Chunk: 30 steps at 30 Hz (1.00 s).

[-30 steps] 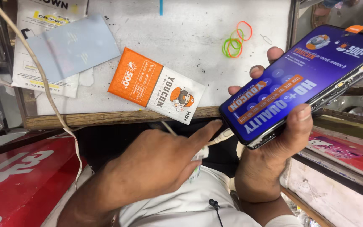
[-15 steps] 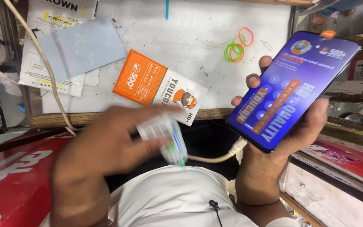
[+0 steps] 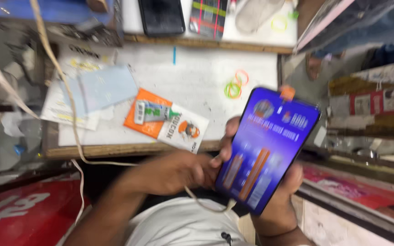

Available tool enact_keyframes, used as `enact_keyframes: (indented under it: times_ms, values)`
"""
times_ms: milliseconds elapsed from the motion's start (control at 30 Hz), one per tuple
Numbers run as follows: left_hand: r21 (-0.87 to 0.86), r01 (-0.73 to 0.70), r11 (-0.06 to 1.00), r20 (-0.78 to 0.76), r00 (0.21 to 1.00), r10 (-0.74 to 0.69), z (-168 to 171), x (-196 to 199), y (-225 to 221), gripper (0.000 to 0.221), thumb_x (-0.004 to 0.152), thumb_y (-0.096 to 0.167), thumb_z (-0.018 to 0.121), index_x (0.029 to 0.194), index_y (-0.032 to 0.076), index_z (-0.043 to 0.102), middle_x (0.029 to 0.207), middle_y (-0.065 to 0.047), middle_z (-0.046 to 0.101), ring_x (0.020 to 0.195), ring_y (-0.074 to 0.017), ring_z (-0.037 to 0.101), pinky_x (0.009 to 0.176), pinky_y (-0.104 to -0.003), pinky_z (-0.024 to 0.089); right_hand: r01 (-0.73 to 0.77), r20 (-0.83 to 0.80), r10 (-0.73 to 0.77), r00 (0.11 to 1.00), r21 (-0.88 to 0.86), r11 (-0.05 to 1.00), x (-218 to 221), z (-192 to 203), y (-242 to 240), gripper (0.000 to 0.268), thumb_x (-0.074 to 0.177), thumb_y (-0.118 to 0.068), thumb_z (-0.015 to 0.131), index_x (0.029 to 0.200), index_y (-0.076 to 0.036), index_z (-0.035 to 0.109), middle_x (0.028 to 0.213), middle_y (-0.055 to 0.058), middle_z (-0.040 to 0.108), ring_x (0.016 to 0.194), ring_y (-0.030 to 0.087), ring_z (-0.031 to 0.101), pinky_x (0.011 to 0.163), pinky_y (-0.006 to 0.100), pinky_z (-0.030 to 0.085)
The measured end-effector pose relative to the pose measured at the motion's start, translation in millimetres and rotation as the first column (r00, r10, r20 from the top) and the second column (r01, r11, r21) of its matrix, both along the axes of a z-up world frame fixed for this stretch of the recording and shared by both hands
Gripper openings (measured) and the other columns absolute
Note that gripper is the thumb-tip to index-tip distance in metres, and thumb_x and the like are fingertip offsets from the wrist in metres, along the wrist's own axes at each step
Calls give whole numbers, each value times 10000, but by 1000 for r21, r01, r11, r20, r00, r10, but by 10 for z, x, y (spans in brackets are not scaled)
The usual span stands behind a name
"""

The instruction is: The person applies adhesive from a tube along the edges of a smartphone's screen assembly. They then press the screen onto the phone body, wipe excess adhesive with a cloth, and secure the assembly with rubber bands.

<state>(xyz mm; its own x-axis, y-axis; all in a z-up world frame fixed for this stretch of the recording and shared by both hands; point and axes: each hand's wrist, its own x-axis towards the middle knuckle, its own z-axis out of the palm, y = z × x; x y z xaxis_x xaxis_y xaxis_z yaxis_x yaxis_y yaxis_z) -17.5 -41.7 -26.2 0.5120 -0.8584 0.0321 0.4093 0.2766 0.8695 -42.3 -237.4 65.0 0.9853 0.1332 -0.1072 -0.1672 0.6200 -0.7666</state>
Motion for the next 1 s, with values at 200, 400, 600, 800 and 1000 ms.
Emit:
enact_keyframes:
  times_ms: [200, 400, 600, 800, 1000]
  values:
    - [-807, 190, 560, -234, 767, -597, 97, -254, -688, 1010, 784, 693, 762, 1480, 7, 506, 1465, -214, 557, 1394, -330, 517, 1219, -405, 417, -136, 2, 137, 991, -121, 983, 12, 329, 187, 1296, 767, -578, 873, 1696, -346, 0, 1178, 226, 508, 945, 333, 615, 1008, 562, 519]
    - [-808, 57, 586, -365, 732, -575, 14, -392, -716, 920, 761, 434, 927, 1423, -26, 485, 1380, -212, 591, 1318, -356, 583, 1116, -416, 488, -83, 129, 78, 989, 33, 996, -223, 173, 179, 1232, 821, -469, 808, 1729, -213, 16, 1100, 278, 515, 879, 370, 637, 985, 576, 517]
    - [-518, 233, 823, -253, 878, -408, -140, -297, -486, 746, 892, 303, 924, 1381, -77, 510, 1291, -219, 619, 1197, -301, 619, 1073, -386, 507, -296, 264, 221, 939, 293, 909, -22, -353, -151, 1260, 809, -538, 837, 1662, -334, -67, 1256, 368, 440, 1088, 518, 603, 1011, 666, 516]
    - [431, -418, 800, 275, 905, 325, 519, -14, -297, 972, 649, 410, 961, 1396, 17, 479, 1216, -151, 667, 1137, -253, 677, 981, -396, 554, 14, 255, 22, 967, -138, 990, 303, -200, -325, 1454, 740, -435, 977, 1621, -333, -176, 1624, 321, 291, 1434, 481, 493, 1200, 598, 464]
    - [574, -615, 540, 563, 776, 284, 657, 63, -458, 1077, 536, 517, 960, 1362, 20, 478, 1219, -144, 655, 1134, -266, 686, 920, -405, 566, 135, 276, -79, 958, -191, 972, 354, -328, -202, 1469, 751, -423, 976, 1669, -229, -154, 1554, 290, 413, 1388, 431, 572, 1187, 568, 524]
